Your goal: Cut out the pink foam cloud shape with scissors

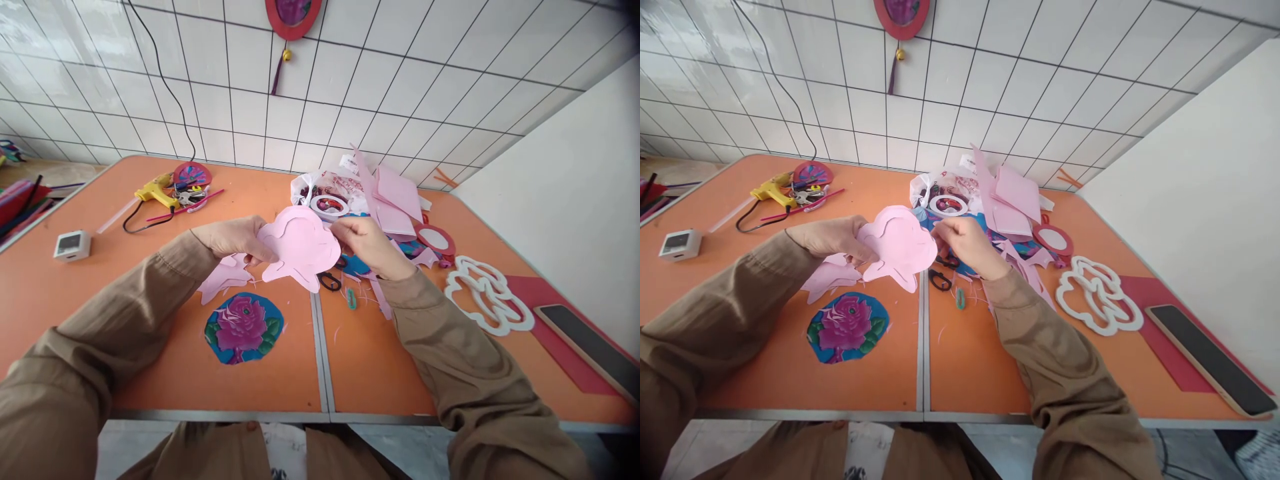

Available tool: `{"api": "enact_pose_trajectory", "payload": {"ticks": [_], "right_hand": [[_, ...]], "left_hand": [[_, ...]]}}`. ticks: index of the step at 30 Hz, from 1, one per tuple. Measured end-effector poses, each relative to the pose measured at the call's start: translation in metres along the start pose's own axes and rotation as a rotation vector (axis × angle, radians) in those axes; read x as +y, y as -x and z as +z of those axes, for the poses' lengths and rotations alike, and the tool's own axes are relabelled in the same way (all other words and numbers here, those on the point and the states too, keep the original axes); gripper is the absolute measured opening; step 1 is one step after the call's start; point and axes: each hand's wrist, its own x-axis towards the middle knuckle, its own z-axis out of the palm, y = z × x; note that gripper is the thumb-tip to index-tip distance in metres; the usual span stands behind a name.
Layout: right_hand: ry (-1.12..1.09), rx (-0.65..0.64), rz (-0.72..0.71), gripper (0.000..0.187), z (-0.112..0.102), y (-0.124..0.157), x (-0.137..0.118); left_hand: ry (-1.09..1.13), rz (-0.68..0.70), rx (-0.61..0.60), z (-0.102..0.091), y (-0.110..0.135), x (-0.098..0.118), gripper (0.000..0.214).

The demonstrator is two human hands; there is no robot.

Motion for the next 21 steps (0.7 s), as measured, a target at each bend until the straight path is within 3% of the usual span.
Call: {"api": "enact_pose_trajectory", "payload": {"ticks": [2, 4, 6, 9, 14, 21], "right_hand": [[-0.239, 0.021, 0.019, 0.036, 0.0, 0.002, -0.007], [-0.322, -0.024, -0.024, 0.035, 0.004, 0.005, -0.012], [-0.283, -0.041, -0.091, 0.028, 0.01, 0.009, -0.016], [-0.186, 0.033, -0.147, 0.019, 0.02, 0.01, -0.015], [-0.191, 0.105, -0.109, 0.023, 0.026, 0.006, -0.006], [-0.14, 0.168, -0.054, 0.026, 0.019, 0.002, 0.003]], "left_hand": [[-0.028, -0.016, -0.012, 0.002, -0.002, -0.002, 0.027], [-0.022, -0.036, -0.033, 0.005, -0.004, -0.003, 0.026], [0.01, -0.048, -0.054, 0.009, -0.006, -0.005, 0.024], [0.062, -0.05, -0.09, 0.013, -0.009, -0.008, 0.024], [0.116, -0.042, -0.127, 0.01, -0.011, -0.013, 0.035], [0.12, -0.016, -0.054, -0.001, -0.008, -0.009, 0.038]]}}
